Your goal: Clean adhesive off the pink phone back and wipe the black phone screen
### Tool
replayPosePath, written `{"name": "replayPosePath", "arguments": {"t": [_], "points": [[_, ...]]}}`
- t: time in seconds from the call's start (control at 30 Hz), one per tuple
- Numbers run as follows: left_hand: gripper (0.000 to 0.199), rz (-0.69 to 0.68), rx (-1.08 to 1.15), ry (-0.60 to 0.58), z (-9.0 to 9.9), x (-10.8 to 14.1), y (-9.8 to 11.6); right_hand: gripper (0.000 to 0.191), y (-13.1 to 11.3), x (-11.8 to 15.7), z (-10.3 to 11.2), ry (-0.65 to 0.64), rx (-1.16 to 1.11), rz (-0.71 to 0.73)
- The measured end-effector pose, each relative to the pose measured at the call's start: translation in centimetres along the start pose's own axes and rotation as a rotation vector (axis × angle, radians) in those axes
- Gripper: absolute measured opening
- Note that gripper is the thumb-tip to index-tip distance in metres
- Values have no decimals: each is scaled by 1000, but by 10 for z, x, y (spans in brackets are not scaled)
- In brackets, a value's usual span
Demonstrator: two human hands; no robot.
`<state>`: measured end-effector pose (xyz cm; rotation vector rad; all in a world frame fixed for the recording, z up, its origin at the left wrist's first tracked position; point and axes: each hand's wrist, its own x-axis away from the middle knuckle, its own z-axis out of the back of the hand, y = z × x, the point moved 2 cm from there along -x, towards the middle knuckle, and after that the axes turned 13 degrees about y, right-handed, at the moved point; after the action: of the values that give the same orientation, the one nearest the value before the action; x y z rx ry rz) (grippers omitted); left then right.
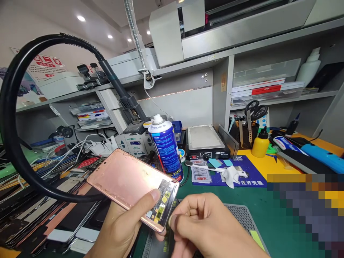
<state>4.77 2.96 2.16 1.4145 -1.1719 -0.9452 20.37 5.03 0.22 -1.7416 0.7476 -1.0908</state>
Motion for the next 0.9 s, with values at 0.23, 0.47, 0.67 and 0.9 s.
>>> {"name": "replayPosePath", "arguments": {"t": [0.23,0.47,0.67,0.9], "points": [[25,16,8,18,2,-4,-2,30,3,-2,0,-60,-197,-60],[25,11,3,-7,1,-3,-1,20,-7,11,-5,101,-171,-59],[27,29,12,-1,2,-5,-2,21,-5,15,-3,99,-187,-74],[27,27,2,-29,4,-6,-2,19,-10,10,-4,126,-250,-54]]}}
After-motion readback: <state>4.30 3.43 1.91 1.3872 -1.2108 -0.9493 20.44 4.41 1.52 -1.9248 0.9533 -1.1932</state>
